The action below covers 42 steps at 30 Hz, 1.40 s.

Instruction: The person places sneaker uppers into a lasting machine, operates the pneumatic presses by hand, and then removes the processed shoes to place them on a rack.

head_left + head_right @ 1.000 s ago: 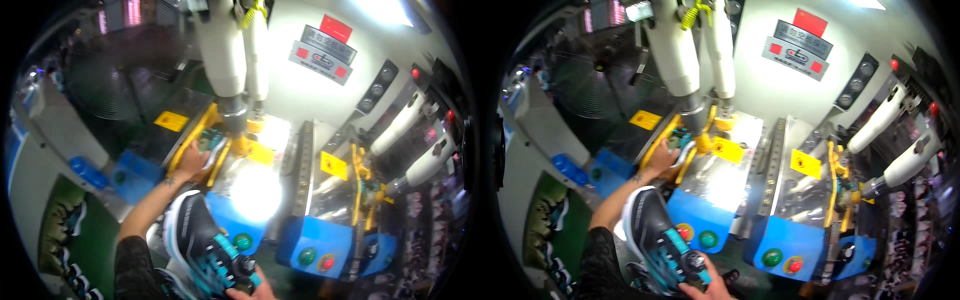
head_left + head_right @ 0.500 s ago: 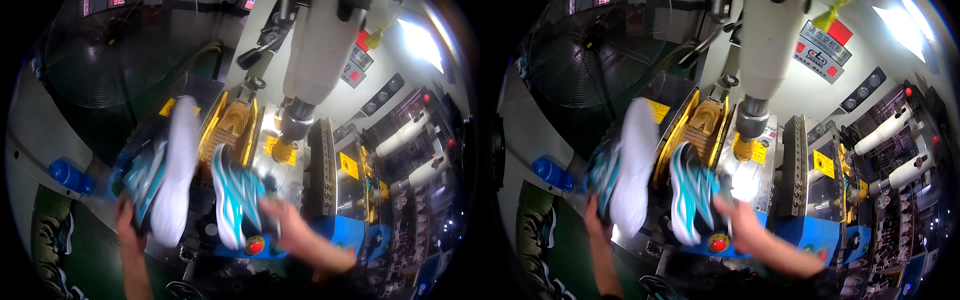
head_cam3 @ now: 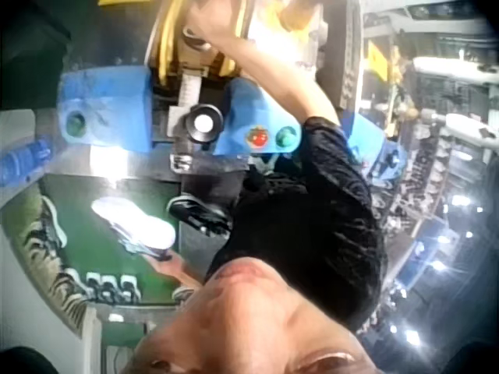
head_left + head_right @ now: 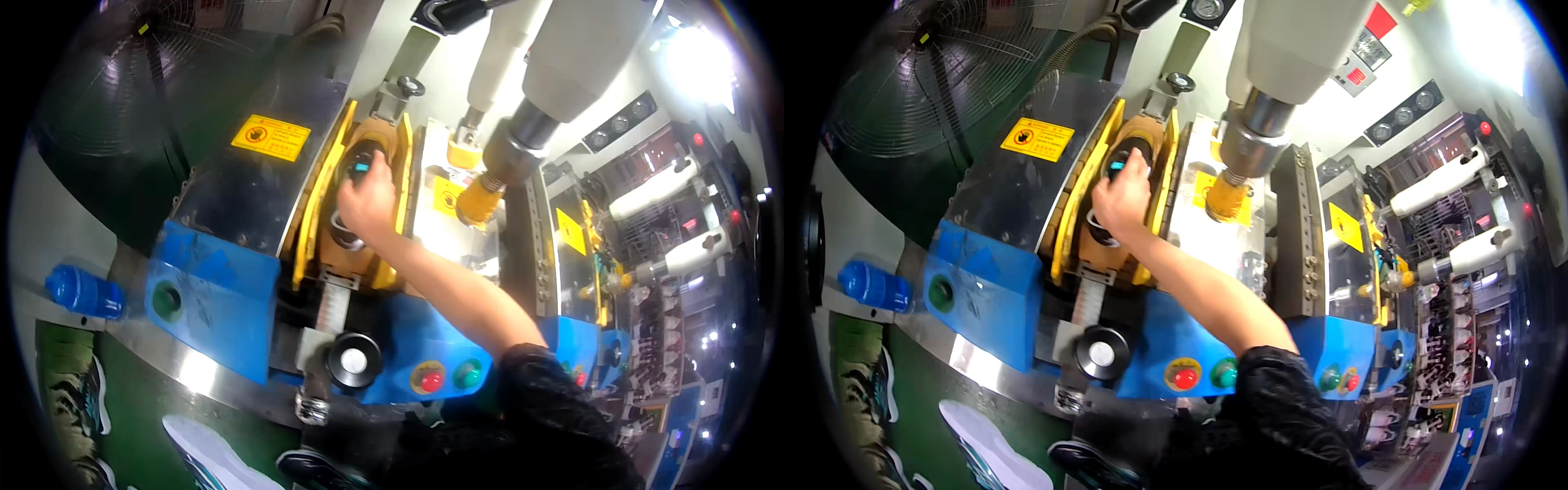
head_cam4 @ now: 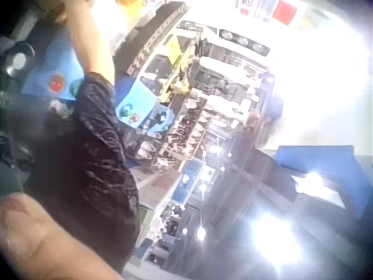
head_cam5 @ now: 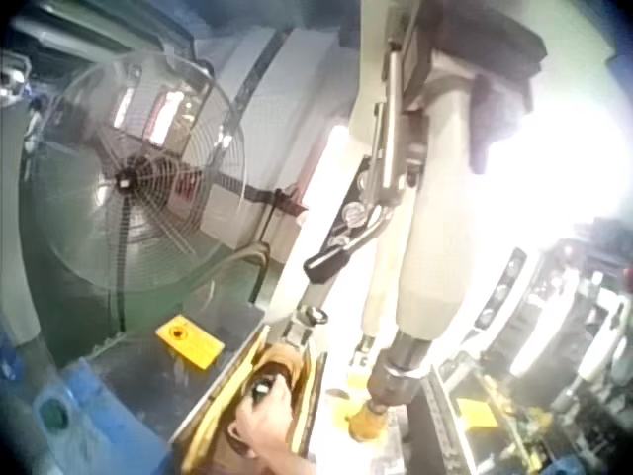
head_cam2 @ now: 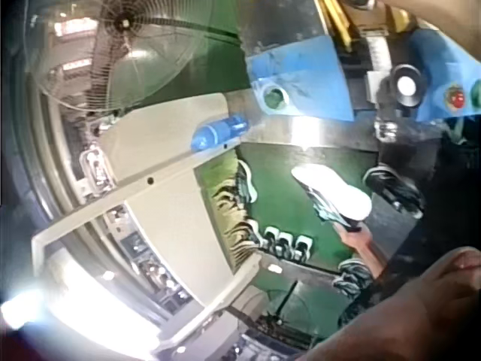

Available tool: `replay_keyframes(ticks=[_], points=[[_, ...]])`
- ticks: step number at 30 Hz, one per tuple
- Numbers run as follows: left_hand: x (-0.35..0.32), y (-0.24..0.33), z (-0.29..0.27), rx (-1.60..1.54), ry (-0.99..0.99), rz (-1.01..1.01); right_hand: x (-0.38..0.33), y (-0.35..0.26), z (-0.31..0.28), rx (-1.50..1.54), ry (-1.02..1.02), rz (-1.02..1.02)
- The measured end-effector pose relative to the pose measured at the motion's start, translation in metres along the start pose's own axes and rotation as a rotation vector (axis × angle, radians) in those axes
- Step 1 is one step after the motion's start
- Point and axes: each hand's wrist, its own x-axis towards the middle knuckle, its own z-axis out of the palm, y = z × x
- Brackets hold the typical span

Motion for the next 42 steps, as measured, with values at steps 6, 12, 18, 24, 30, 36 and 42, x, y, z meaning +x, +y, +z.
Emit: replay_keyframes(ticks=[6, 12, 18, 24, 30, 36, 42], points=[[-0.052, 0.127, 0.066, 0.245, -0.105, 0.458, -0.002, 0.034, -0.076, -0.061, -0.176, -0.075], [-0.081, 0.083, 0.005, -0.661, -0.142, -0.104, -0.206, 0.015, -0.256, -0.181, -0.341, -0.749], [-0.199, 0.109, -0.001, -0.742, -0.072, -0.144, -0.307, 0.079, -0.36, -0.268, -0.656, -0.426], [-0.356, 0.05, -0.001, -0.32, -0.02, -0.01, -0.342, 0.077, -0.375, 1.078, -1.147, -0.022], [-0.447, 0.067, -0.069, -0.328, -0.562, 0.031, -0.464, 0.116, -0.437, 1.27, -1.777, 0.905], [-0.367, 0.069, -0.12, -0.038, -0.622, 0.778, -0.554, 0.062, -0.437, 1.05, -1.903, 1.294], [-0.277, -0.032, -0.215, -0.596, -0.203, 0.165, -0.667, 0.021, -0.291, 0.413, -1.11, 0.185]])
